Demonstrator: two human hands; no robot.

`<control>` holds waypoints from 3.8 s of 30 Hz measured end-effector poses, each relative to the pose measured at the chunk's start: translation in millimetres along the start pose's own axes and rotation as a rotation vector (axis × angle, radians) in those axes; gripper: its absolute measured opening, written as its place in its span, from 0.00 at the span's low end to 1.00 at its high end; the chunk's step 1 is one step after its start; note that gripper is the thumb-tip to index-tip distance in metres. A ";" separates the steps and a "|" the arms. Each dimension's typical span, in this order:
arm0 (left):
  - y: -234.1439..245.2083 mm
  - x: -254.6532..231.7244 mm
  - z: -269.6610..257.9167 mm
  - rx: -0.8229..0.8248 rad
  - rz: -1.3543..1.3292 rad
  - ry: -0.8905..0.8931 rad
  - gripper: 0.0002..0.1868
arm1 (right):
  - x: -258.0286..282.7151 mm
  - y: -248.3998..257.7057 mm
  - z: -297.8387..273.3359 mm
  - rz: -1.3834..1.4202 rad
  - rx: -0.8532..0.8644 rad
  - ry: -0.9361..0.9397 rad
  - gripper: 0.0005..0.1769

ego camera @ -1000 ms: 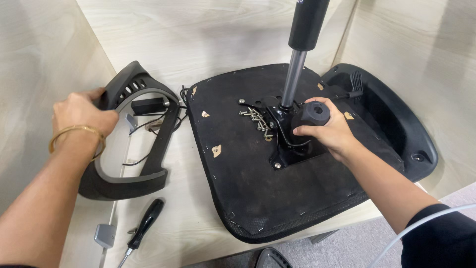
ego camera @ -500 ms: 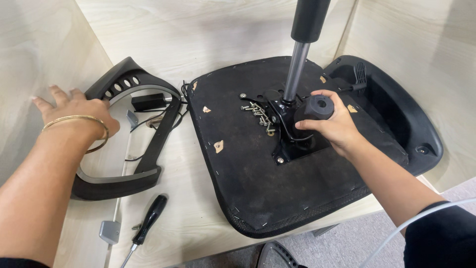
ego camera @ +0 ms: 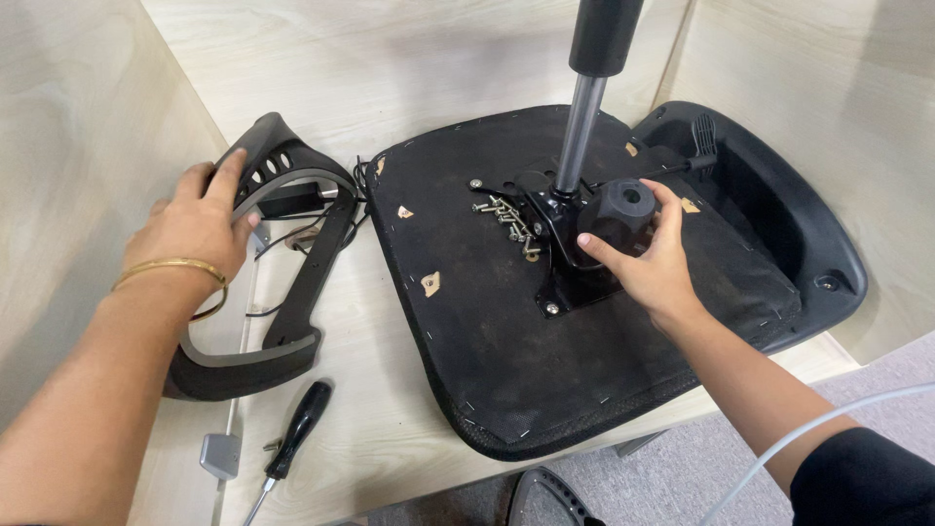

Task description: The person assembles a chair by attaching the seat base to the gas lift and then securing the backrest frame using a screwdriver and screws. The person aligns the parts and fastens them together.

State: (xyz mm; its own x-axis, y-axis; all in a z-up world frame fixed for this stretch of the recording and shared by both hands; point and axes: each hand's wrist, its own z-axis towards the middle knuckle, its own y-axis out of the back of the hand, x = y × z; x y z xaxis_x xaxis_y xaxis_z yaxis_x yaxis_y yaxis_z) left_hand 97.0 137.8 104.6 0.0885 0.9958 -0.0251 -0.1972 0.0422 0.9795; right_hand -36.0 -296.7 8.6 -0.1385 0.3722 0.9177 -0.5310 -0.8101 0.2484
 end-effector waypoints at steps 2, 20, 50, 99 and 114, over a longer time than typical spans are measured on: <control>-13.3 3.4 3.4 -0.141 -0.069 -0.023 0.29 | -2.1 0.1 -1.1 0.028 0.005 0.002 0.55; -55.6 75.9 19.5 -0.351 0.370 -0.165 0.14 | 7.7 -8.3 9.6 -0.043 -0.043 -0.048 0.43; -129.0 -164.8 -77.5 0.255 -0.353 0.123 0.60 | -53.0 -1.5 -47.2 -0.284 -0.054 0.120 0.47; -96.3 -238.6 -114.9 -0.385 -1.098 0.035 0.27 | -119.4 135.5 -43.9 -0.804 -0.155 0.092 0.24; -25.8 -336.2 44.0 0.005 -1.107 -0.335 0.47 | -114.1 147.2 23.9 -0.966 -0.046 -0.459 0.50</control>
State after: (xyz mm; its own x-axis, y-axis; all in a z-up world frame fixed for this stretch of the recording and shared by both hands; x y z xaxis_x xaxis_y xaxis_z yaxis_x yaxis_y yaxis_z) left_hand 115.3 -201.7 96.6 0.4652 0.3425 -0.8163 0.1538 0.8768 0.4556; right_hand -78.5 -469.3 -52.1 0.6803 0.6330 0.3696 -0.2797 -0.2418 0.9291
